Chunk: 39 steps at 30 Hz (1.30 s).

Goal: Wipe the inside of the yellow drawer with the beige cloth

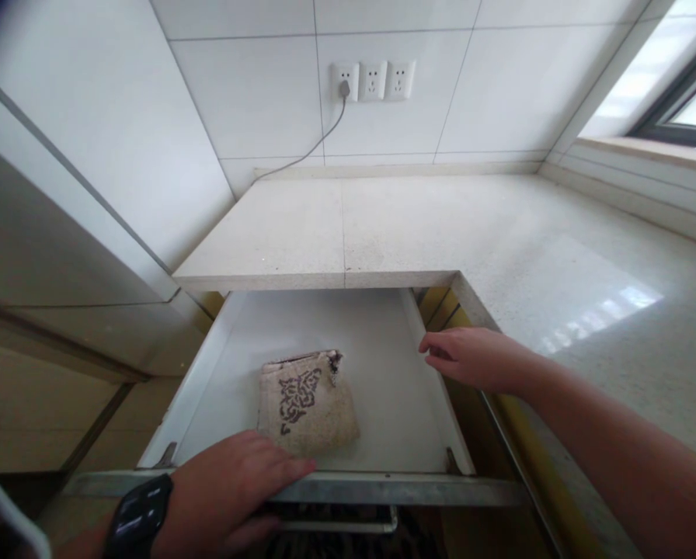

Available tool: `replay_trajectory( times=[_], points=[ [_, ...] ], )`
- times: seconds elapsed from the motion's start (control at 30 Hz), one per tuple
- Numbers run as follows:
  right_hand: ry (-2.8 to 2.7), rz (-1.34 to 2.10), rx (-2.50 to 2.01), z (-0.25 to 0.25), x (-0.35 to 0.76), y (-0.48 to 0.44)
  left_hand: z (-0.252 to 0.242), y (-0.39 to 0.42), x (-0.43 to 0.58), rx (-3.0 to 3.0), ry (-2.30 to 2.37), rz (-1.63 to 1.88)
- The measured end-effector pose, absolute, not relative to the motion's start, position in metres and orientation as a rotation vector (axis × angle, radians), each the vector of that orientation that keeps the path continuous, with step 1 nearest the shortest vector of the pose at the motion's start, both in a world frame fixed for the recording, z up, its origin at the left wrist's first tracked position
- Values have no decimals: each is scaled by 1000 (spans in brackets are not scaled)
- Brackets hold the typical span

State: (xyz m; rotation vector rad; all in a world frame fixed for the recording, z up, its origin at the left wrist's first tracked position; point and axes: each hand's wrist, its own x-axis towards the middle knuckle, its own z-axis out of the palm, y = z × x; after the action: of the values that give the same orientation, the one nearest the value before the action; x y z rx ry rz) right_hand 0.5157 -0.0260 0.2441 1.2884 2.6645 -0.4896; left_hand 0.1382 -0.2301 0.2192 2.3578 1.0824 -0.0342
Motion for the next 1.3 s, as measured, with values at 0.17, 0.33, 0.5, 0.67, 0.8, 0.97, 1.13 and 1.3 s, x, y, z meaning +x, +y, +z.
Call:
replay_trajectory(
  times=[0.17, 0.33, 0.5, 0.67, 0.8, 0.97, 1.13, 1.3],
  points=[
    [2725, -699, 1208, 246, 478, -44, 201, -229, 139, 2514, 1123, -62],
    [2939, -550, 681, 217, 390, -87, 206, -228, 141, 2614, 1119, -90],
    [2961, -349, 177, 165, 325, -97, 210, -231, 139, 2630, 1166, -66],
    [3049, -153, 210, 139, 306, -79, 209, -234, 138, 2626, 1213, -57],
    [3075, -109, 310, 134, 299, -73, 207, -233, 136, 2648, 1222, -44],
    [2957, -245, 601, 155, 298, -66, 205, -233, 135, 2627, 1231, 13],
    [2825, -511, 1052, 202, 321, -56, 209, -231, 133, 2687, 1204, 68],
    [2769, -1172, 1217, 254, 359, -63, 212, -225, 128, 2796, 1104, 135]
  ],
)
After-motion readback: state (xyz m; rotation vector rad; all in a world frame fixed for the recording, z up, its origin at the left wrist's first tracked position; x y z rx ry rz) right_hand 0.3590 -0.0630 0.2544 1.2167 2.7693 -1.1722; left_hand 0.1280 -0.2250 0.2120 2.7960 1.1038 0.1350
